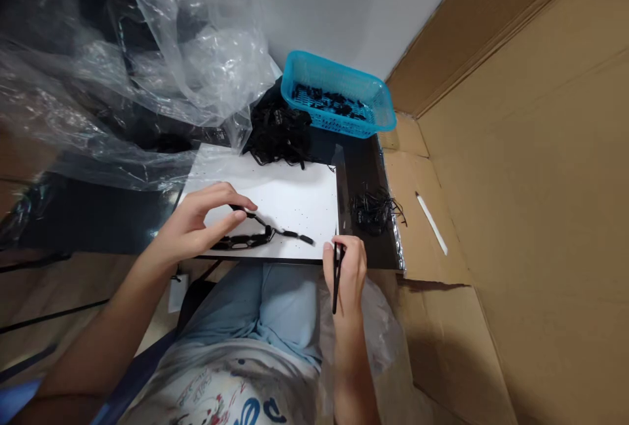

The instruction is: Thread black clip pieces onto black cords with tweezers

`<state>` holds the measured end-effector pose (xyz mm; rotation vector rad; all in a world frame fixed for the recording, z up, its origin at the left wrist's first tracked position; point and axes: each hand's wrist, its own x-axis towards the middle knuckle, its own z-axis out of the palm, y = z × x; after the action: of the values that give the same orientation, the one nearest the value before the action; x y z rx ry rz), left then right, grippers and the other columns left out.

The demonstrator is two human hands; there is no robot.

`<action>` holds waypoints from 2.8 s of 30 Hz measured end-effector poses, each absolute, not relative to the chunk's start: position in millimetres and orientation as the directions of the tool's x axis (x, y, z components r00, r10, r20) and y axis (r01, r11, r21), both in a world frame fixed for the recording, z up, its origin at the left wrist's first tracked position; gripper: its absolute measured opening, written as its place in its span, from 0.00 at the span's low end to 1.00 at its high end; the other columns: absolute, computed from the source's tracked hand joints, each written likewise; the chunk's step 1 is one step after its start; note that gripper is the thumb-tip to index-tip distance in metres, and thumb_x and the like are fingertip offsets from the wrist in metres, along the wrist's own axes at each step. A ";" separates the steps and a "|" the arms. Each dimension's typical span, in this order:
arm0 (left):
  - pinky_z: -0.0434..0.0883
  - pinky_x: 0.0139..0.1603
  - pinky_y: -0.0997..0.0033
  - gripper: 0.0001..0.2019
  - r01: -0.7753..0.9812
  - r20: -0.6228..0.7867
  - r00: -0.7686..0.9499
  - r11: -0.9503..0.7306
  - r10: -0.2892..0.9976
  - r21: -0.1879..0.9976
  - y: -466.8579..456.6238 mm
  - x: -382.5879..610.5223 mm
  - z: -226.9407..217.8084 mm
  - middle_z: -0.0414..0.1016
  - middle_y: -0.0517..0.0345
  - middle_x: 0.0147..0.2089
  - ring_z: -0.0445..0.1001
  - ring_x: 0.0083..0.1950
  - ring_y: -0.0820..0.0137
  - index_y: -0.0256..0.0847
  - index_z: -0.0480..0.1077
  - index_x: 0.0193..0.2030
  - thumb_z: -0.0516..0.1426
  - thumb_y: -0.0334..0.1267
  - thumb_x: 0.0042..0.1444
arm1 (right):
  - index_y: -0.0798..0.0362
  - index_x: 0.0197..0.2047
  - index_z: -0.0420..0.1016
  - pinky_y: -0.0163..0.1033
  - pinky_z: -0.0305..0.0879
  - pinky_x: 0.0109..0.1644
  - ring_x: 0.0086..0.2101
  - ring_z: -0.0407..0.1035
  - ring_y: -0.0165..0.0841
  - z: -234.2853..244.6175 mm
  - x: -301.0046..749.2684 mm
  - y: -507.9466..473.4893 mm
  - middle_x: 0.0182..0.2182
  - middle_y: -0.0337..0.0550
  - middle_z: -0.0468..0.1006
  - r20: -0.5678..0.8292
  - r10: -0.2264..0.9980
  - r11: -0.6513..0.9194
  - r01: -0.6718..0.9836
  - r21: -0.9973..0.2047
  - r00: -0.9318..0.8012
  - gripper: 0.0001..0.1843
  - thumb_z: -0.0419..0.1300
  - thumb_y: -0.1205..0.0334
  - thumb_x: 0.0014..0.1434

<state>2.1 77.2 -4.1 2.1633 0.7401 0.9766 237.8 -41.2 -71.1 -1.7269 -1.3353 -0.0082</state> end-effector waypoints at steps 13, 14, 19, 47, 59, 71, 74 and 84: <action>0.67 0.37 0.68 0.13 0.289 0.567 0.611 -0.822 0.553 0.490 41.1 58.4 -2.7 0.72 0.60 0.32 0.70 0.35 0.67 0.39 0.60 0.48 0.53 0.27 0.57 | 0.48 0.42 0.66 0.35 0.67 0.36 0.32 0.69 0.30 -30.8 186.0 -21.5 0.32 0.37 0.71 0.679 0.687 0.403 0.642 -0.652 0.258 0.10 0.59 0.69 0.58; 0.67 0.38 0.69 0.12 0.274 0.565 0.613 -0.819 0.553 0.504 40.3 60.0 -3.3 0.72 0.61 0.32 0.70 0.35 0.68 0.39 0.59 0.48 0.54 0.27 0.59 | 0.49 0.41 0.67 0.35 0.66 0.36 0.32 0.68 0.30 -33.5 187.7 -21.8 0.32 0.37 0.71 0.666 0.687 0.400 0.615 -0.679 0.289 0.09 0.58 0.70 0.58; 0.67 0.42 0.66 0.19 0.230 0.530 0.608 -0.771 0.591 0.595 41.6 54.6 -11.1 0.71 0.57 0.39 0.71 0.41 0.66 0.38 0.59 0.52 0.59 0.36 0.57 | 0.51 0.37 0.68 0.35 0.64 0.34 0.30 0.68 0.29 -50.1 191.3 -17.8 0.30 0.35 0.70 0.361 0.726 0.345 0.143 -0.927 0.585 0.04 0.59 0.65 0.56; 0.60 0.36 0.62 0.12 0.792 0.367 0.407 -0.523 0.837 0.316 54.0 -56.7 -32.4 0.70 0.55 0.31 0.68 0.34 0.62 0.41 0.70 0.34 0.50 0.41 0.64 | 0.54 0.31 0.67 0.34 0.63 0.34 0.28 0.67 0.27 -57.5 204.4 8.5 0.26 0.34 0.69 0.174 0.699 0.330 -0.096 -0.939 0.694 0.07 0.62 0.64 0.49; 0.61 0.41 0.61 0.10 0.722 0.256 0.546 -0.603 0.798 0.340 54.5 -62.2 -33.2 0.71 0.54 0.39 0.67 0.40 0.61 0.41 0.69 0.37 0.49 0.39 0.64 | 0.53 0.37 0.74 0.35 0.66 0.39 0.35 0.68 0.32 -85.1 245.9 -26.2 0.34 0.41 0.71 0.388 0.658 0.154 0.389 -0.908 0.645 0.10 0.65 0.57 0.54; 0.63 0.44 0.60 0.05 0.852 0.393 0.327 -0.448 0.859 0.270 48.6 -103.6 -22.8 0.69 0.54 0.40 0.68 0.44 0.61 0.40 0.69 0.43 0.53 0.36 0.64 | 0.52 0.36 0.76 0.41 0.69 0.36 0.31 0.72 0.35 -84.2 212.6 -49.6 0.31 0.42 0.75 0.397 0.671 0.190 0.372 -0.909 0.627 0.07 0.67 0.64 0.51; 0.65 0.44 0.59 0.05 0.819 0.527 0.270 -0.480 0.806 0.315 30.4 -93.4 -31.8 0.70 0.54 0.40 0.69 0.42 0.62 0.42 0.67 0.43 0.57 0.34 0.61 | 0.53 0.31 0.74 0.41 0.70 0.34 0.30 0.72 0.35 -83.9 203.9 -53.4 0.29 0.42 0.75 0.383 0.651 0.172 0.364 -0.915 0.655 0.06 0.68 0.64 0.50; 0.63 0.42 0.49 0.06 0.891 0.472 0.227 -0.377 0.852 0.251 21.8 -65.3 -47.2 0.72 0.51 0.40 0.68 0.43 0.51 0.45 0.67 0.39 0.57 0.37 0.54 | 0.51 0.31 0.73 0.38 0.71 0.33 0.29 0.74 0.34 -79.8 195.3 -36.0 0.28 0.38 0.77 0.583 0.737 0.163 0.747 -0.644 0.342 0.02 0.63 0.64 0.54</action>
<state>-65.3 21.8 -47.2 2.5161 1.7908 0.8874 195.3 -36.0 -79.8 -1.5634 -1.3860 -0.0120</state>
